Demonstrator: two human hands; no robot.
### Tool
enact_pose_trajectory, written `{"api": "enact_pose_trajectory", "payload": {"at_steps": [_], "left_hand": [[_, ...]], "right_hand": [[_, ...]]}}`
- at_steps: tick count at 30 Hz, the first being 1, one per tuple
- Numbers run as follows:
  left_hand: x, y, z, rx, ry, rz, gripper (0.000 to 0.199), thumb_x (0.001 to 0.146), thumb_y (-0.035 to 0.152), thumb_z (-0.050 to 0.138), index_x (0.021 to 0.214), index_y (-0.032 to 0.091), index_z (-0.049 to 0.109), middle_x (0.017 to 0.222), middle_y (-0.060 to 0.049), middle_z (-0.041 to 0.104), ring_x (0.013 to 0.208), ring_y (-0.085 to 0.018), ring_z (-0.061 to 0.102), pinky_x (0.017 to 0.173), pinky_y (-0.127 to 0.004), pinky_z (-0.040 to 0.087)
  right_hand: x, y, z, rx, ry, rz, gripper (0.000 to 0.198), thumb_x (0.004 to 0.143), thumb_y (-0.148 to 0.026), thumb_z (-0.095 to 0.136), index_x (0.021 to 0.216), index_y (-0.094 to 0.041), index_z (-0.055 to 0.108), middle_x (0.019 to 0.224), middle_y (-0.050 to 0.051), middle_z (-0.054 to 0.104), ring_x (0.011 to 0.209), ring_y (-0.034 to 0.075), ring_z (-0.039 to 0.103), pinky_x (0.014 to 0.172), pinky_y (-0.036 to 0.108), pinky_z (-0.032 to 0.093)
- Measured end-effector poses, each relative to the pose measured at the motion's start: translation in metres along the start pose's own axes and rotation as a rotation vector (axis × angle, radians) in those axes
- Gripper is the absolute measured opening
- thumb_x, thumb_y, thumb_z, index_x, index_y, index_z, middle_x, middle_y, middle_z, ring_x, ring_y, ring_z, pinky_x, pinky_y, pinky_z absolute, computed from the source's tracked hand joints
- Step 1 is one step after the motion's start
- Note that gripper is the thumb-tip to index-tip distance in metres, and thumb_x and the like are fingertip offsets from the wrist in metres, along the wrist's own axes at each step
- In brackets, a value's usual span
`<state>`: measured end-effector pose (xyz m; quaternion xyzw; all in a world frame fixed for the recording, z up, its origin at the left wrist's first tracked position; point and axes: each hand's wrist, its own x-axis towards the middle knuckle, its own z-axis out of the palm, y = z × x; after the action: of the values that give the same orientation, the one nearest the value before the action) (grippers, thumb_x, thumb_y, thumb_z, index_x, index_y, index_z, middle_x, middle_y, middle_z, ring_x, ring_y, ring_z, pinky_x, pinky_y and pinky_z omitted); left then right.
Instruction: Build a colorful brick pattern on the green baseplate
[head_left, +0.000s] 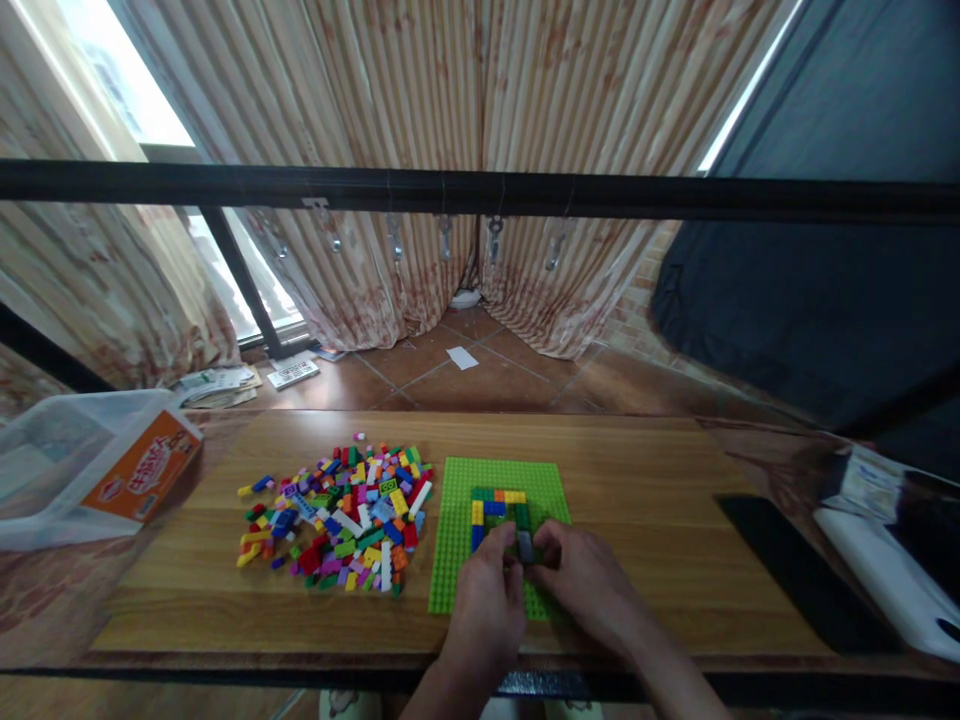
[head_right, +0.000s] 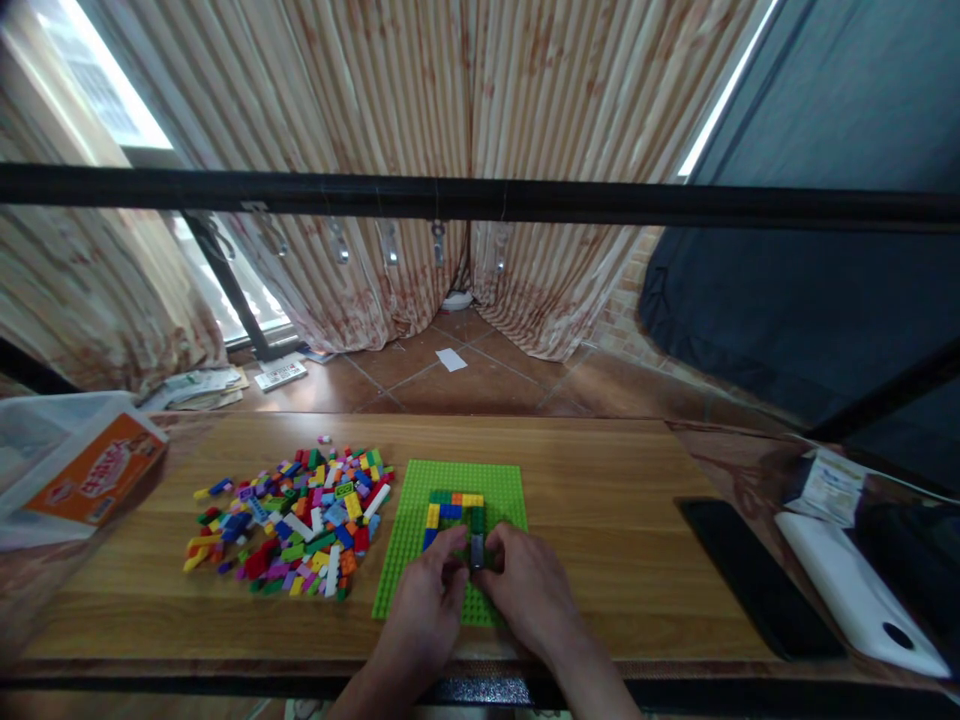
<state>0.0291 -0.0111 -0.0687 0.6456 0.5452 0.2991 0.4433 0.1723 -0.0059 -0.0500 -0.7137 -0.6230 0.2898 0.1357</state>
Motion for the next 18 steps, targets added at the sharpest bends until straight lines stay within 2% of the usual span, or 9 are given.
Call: {"api": "enact_pose_trajectory", "payload": {"at_steps": [5,12,18], "left_hand": [[-0.001,0.003,0.003,-0.051,-0.009,-0.013,0.048,0.081,0.006,0.041,0.127,0.017,0.051,0.114,-0.009,0.066,0.097,-0.019,0.064,0.088,-0.033,0.048],[-0.001,0.011,-0.001,-0.061,-0.014,-0.039,0.05,0.079,0.005,0.043,0.128,0.015,0.049,0.112,-0.009,0.066,0.096,-0.019,0.064,0.088,-0.032,0.048],[-0.001,0.008,0.001,-0.05,0.001,-0.062,0.05,0.081,0.007,0.043,0.13,0.013,0.047,0.115,-0.011,0.065,0.1,-0.02,0.063,0.091,-0.033,0.047]], "right_hand": [[0.005,0.001,0.003,-0.042,0.015,0.0,0.001,0.074,-0.021,0.062,0.074,-0.021,0.063,0.068,0.0,0.065,0.067,0.016,0.058,0.059,0.025,0.031],[0.004,0.0,0.002,-0.029,0.022,-0.004,0.001,0.074,-0.022,0.063,0.075,-0.021,0.063,0.069,0.0,0.066,0.067,0.016,0.059,0.058,0.025,0.032],[0.005,0.003,-0.002,0.027,0.014,-0.027,0.007,0.073,-0.024,0.064,0.079,-0.021,0.066,0.07,0.0,0.066,0.066,0.016,0.059,0.058,0.026,0.035]]}}
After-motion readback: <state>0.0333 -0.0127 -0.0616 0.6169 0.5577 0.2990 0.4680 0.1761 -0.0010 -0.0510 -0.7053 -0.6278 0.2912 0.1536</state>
